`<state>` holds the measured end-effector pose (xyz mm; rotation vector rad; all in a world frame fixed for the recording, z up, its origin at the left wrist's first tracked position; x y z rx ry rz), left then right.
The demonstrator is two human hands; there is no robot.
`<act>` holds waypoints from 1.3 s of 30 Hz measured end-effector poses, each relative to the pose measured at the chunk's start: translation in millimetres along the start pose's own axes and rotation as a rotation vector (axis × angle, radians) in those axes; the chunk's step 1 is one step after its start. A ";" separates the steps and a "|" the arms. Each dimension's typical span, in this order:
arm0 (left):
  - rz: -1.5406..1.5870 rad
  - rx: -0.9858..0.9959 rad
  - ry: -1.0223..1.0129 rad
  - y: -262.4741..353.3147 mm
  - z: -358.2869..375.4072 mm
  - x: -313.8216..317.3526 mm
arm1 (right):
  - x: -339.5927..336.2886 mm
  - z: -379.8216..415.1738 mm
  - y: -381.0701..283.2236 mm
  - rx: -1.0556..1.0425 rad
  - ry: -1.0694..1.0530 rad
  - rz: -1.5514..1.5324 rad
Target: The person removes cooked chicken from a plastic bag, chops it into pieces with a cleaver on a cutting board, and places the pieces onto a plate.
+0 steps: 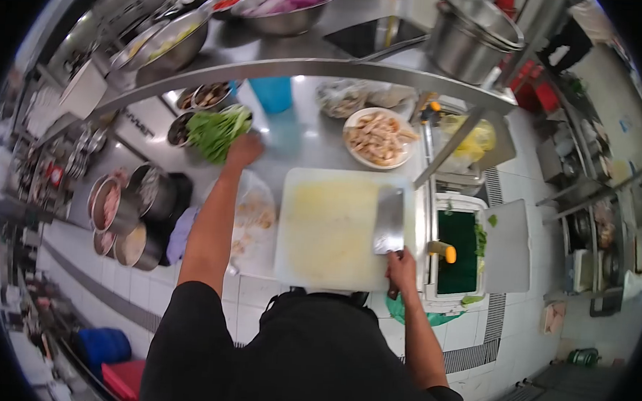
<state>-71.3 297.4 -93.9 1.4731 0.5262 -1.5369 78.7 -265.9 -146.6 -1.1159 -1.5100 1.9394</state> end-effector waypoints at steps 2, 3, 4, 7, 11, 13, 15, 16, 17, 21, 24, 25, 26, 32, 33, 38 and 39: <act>-0.151 -0.232 0.186 -55.2 35.1 7.4 | -2.1 0.1 -7.8 0.060 -0.028 -0.008; 0.026 -0.370 0.381 -70.1 73.6 14.0 | -2.2 -1.2 -12.2 0.082 -0.027 -0.021; 0.030 -0.387 0.385 -83.7 87.0 26.8 | -2.6 -2.1 -17.1 0.075 -0.043 -0.015; 0.195 -0.471 0.399 -106.1 116.1 52.7 | -3.1 -2.1 -22.7 0.097 -0.059 0.004; 0.214 -0.362 0.067 -80.4 187.3 15.8 | -4.5 -3.8 -17.2 0.088 -0.078 0.007; 0.137 -0.259 -0.013 -94.6 234.2 34.0 | -3.8 -2.7 -21.5 0.104 -0.065 0.045; 0.180 -0.186 0.029 -114.2 291.9 67.3 | -1.1 -1.3 -19.9 0.112 -0.051 0.046; 0.181 -0.159 0.046 -115.2 308.9 76.2 | -0.4 -1.6 -15.6 0.104 -0.046 0.032; 0.184 -0.151 0.043 -97.1 311.7 69.9 | -2.0 -2.0 -12.9 0.095 -0.042 0.020; 0.085 -0.532 0.205 -36.7 307.0 79.6 | 0.1 -2.2 -16.3 0.093 -0.016 0.033; 0.311 -0.355 0.326 -48.4 240.3 121.6 | -3.8 -0.1 -13.5 0.011 -0.036 -0.013; 0.409 -0.338 0.335 -45.7 224.0 125.3 | -5.3 4.6 -24.0 -0.017 -0.025 -0.032; 0.515 -0.264 0.308 -38.3 210.6 117.9 | -10.9 13.2 -35.3 -0.017 -0.013 -0.037; 0.880 -0.047 -0.369 105.9 220.3 8.0 | -68.3 82.3 -84.3 -0.048 0.169 -0.188; 0.949 -0.002 -0.528 140.7 225.3 3.1 | -82.4 91.9 -83.9 -0.058 0.261 -0.191; 1.007 0.096 -0.981 325.2 225.2 46.8 | -151.7 119.9 -80.2 -0.097 0.583 -0.259; 1.064 0.138 -1.011 364.9 214.6 65.2 | -162.9 122.9 -72.7 -0.097 0.624 -0.285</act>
Point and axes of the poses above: each hand's wrist, its own z-axis away from the middle knuckle, its own x-axis out of the palm, y = z × x, the point moved 1 cm from there along -z, towards the middle knuckle, and after that the axes turned 14 degrees about -x, right-handed, at the moved point
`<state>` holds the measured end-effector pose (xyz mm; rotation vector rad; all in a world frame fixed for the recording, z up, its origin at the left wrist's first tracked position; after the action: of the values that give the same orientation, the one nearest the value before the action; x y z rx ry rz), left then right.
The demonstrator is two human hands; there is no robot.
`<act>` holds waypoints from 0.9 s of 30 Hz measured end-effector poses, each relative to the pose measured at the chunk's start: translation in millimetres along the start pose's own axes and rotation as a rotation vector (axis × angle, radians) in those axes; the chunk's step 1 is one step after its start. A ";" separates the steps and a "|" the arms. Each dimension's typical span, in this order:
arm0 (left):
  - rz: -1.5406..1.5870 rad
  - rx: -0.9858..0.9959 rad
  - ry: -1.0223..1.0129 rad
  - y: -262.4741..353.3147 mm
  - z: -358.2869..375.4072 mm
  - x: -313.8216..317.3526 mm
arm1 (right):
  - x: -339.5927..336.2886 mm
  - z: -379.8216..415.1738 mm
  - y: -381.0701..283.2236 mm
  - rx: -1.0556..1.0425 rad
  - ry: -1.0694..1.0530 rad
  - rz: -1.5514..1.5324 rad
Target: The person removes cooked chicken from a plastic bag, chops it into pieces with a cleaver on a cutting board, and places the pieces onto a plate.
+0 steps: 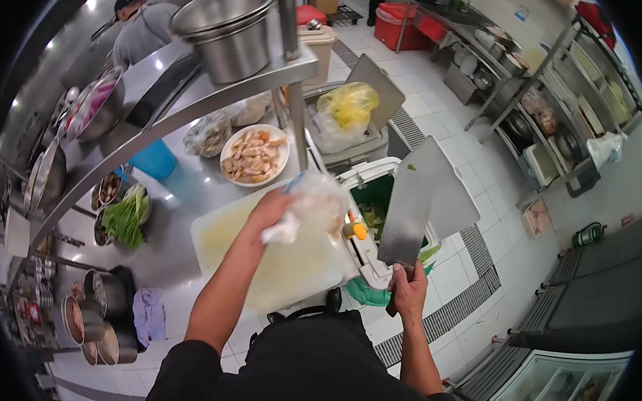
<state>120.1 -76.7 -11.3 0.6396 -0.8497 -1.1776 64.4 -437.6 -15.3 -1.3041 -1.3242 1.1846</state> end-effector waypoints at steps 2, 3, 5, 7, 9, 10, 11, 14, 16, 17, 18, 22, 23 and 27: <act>0.101 0.081 -0.046 17.7 -86.2 19.1 | -20.8 -7.8 1.8 0.017 0.052 0.032; 0.221 0.186 0.008 43.2 -86.8 51.7 | -29.9 -9.6 3.0 0.012 0.060 0.029; 0.290 0.227 0.158 74.1 -96.2 89.0 | -45.4 -11.7 7.3 0.037 0.079 0.042; 0.019 0.363 0.168 58.7 -110.7 94.9 | -57.9 -9.9 19.6 0.051 0.077 0.055; -0.376 0.348 0.163 42.5 -79.7 104.2 | -64.8 -7.7 28.3 0.106 0.062 0.087; -0.405 0.376 0.088 18.9 -74.6 98.6 | -64.8 -9.3 29.1 0.105 0.058 0.086; -0.408 0.321 0.096 -12.4 -71.0 87.5 | -64.0 -8.7 29.7 0.108 0.052 0.095; -0.480 0.255 0.276 -92.5 -26.3 48.1 | -59.4 -4.5 20.2 0.125 0.037 0.110; -0.357 0.153 0.369 -130.7 11.9 25.0 | -56.7 -1.9 10.7 0.099 -0.037 0.226; -0.239 0.092 0.398 -141.8 33.6 16.0 | -54.8 -0.6 3.9 0.083 -0.027 0.230; -0.140 0.086 0.453 -149.7 54.5 7.7 | -52.4 4.0 -3.1 0.059 -0.091 0.286; 0.066 0.152 0.622 -178.7 101.7 -38.3 | -19.1 31.4 -15.0 0.048 -0.373 0.319; 0.064 0.158 0.608 -178.3 109.5 -44.4 | -2.3 41.4 -19.3 0.074 -0.439 0.374; 0.086 0.247 0.595 -163.0 145.2 -66.5 | 77.1 56.8 -6.6 -0.250 -0.804 0.824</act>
<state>-96.9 -57.6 -79.3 1.0780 -0.5063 -0.7421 4.6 -362.5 -18.0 -1.7134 -1.5469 2.3498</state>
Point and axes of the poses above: each hand's wrist, its own z-axis away from the middle knuckle, its own x-axis out of the palm, y = z × x, the point moved 1 cm from there along -z, towards the middle knuckle, and after that the axes turned 14 degrees about -x, right-handed, at the moved point
